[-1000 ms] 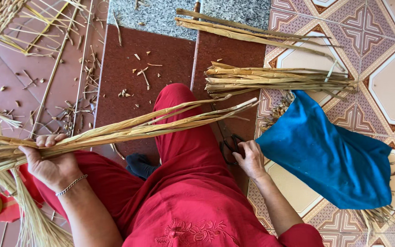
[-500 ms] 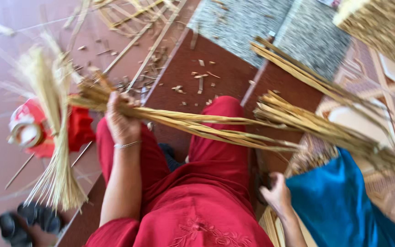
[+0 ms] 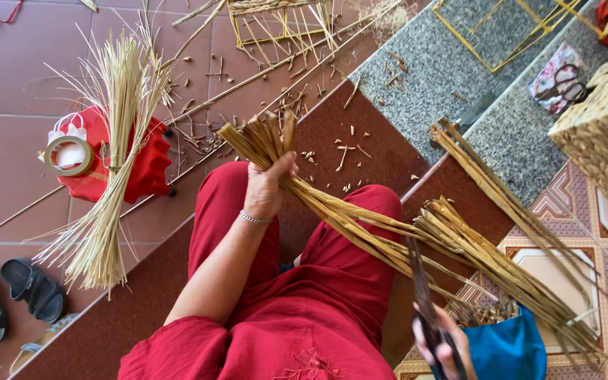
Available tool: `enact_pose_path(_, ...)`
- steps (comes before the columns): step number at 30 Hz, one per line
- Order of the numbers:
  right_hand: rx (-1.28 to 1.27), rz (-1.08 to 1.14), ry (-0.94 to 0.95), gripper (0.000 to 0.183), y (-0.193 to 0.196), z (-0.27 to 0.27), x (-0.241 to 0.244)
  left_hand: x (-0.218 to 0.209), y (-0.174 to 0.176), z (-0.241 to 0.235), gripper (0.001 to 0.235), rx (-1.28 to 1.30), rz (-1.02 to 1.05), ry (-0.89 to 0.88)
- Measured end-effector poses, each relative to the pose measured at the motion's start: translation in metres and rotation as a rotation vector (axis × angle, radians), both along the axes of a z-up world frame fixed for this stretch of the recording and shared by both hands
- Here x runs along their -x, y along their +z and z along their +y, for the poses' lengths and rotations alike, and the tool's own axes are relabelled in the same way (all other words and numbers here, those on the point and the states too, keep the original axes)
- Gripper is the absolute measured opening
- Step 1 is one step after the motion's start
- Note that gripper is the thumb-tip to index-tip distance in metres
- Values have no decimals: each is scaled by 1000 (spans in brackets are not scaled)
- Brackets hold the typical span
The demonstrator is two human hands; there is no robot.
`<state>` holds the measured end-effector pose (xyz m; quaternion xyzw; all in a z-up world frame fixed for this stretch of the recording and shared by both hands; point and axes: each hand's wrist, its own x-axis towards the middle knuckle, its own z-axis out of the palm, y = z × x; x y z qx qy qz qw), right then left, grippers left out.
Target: The person sits on the floor and uses shears to trim dried palm leaves, then weaves them into a rectangular basket frame. The person bundles trimmed leaves into a blue cloth and continues weaving the basket, adjusting the frame and weaving strands.
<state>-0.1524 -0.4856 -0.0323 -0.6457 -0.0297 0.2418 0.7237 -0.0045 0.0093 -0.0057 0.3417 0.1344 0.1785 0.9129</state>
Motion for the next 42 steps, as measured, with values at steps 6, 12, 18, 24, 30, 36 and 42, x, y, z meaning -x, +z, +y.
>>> enact_pose_path(6, 112, -327, 44, 93, 57, 169, -79, 7, 5, -8, 15, 66, -54, -142)
enact_pose_path(12, 438, -893, 126, 88, 116, 244, -121, 10, 17, -6, 23, 180, -91, -263)
enact_pose_path(18, 429, -817, 204, 92, 121, 256, -121, 9, 9, -17, 16, -36, -34, -249)
enact_pose_path(24, 450, -846, 157, 88, 112, 266, -127, 5, 0, -28, 18, -257, 66, -220)
enact_pose_path(30, 480, -911, 125, 86, 106, 274, -137, 1, -7, -35, 21, -249, 32, -256)
enact_pose_path(36, 522, -881, 118, 89, 93, 277, -141, 3, -8, -38, 20, -311, 8, -266)
enact_pose_path(42, 606, -860, 136, 84, 77, 275, -139, 4, 0, -39, 18, -291, 10, -254)
